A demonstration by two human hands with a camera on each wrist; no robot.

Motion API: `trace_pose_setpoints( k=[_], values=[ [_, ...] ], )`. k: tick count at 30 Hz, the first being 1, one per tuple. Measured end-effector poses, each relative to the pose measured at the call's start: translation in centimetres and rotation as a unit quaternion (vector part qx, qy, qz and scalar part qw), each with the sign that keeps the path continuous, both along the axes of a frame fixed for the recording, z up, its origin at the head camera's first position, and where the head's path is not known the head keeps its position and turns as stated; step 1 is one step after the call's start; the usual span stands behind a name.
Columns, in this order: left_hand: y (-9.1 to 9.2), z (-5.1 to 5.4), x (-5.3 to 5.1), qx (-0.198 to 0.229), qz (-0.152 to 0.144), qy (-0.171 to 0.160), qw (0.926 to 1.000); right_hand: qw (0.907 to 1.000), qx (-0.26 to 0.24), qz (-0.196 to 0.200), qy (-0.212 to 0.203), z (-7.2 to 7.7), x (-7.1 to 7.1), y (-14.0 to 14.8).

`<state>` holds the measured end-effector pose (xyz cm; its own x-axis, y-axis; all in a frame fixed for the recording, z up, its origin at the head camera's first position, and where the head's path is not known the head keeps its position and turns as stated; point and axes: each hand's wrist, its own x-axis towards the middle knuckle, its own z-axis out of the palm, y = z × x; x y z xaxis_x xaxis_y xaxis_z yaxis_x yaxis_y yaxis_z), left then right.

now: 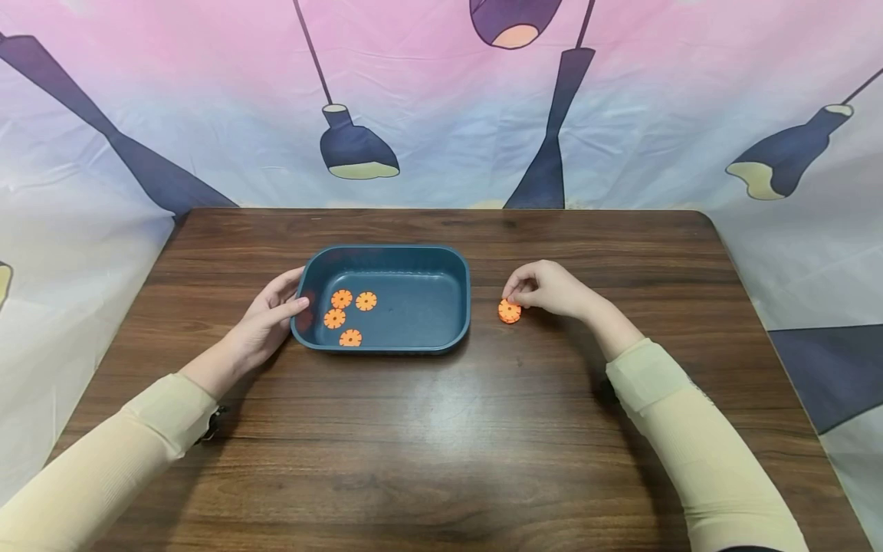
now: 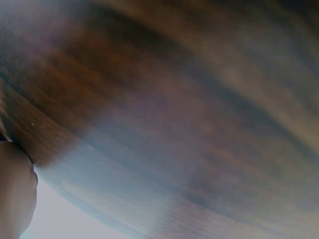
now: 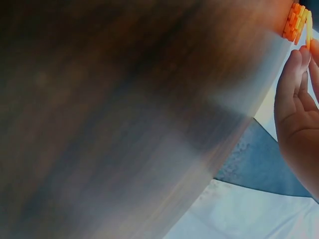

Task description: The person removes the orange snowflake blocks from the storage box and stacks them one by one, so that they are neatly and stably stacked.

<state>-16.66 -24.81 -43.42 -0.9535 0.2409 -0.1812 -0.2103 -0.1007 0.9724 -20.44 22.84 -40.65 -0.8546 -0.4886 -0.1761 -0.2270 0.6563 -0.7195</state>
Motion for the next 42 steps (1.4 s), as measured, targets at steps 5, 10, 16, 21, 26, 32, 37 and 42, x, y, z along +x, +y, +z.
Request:
trace_pose_setpoints(
  k=[5,10,16,21,26,32,37,42],
  values=[
    [0.0,0.1,0.0,-0.003,0.000,-0.002,1.0000,0.9998,0.015,0.002,0.011,-0.2,0.0,0.1],
    [0.0,0.1,0.0,-0.005,0.000,-0.003,1.0000,0.9996,0.023,0.004,0.017,-0.4,-0.1,0.0],
    [0.0,0.0,0.1,-0.003,0.002,0.000,1.0000,0.9995,0.027,0.004,0.016,-0.3,-0.1,-0.2],
    [0.0,0.0,0.1,-0.001,0.001,0.003,1.0000,0.9995,0.029,0.005,0.012,-0.4,-0.1,-0.2],
    [0.0,-0.1,0.1,0.001,0.004,-0.003,1.0000,0.9994,0.031,0.002,0.017,-0.3,0.0,-0.2],
    [0.0,-0.1,0.0,-0.001,0.003,-0.005,1.0000,0.9993,0.026,-0.008,0.027,0.2,-0.1,-0.5],
    [0.0,-0.1,0.0,-0.004,0.002,-0.002,1.0000,0.9989,0.006,-0.002,0.046,1.2,-0.2,-1.3],
    [0.0,0.0,0.0,-0.005,0.002,-0.001,1.0000,0.9970,-0.009,0.003,0.076,2.6,-0.6,-2.5]
  ],
)
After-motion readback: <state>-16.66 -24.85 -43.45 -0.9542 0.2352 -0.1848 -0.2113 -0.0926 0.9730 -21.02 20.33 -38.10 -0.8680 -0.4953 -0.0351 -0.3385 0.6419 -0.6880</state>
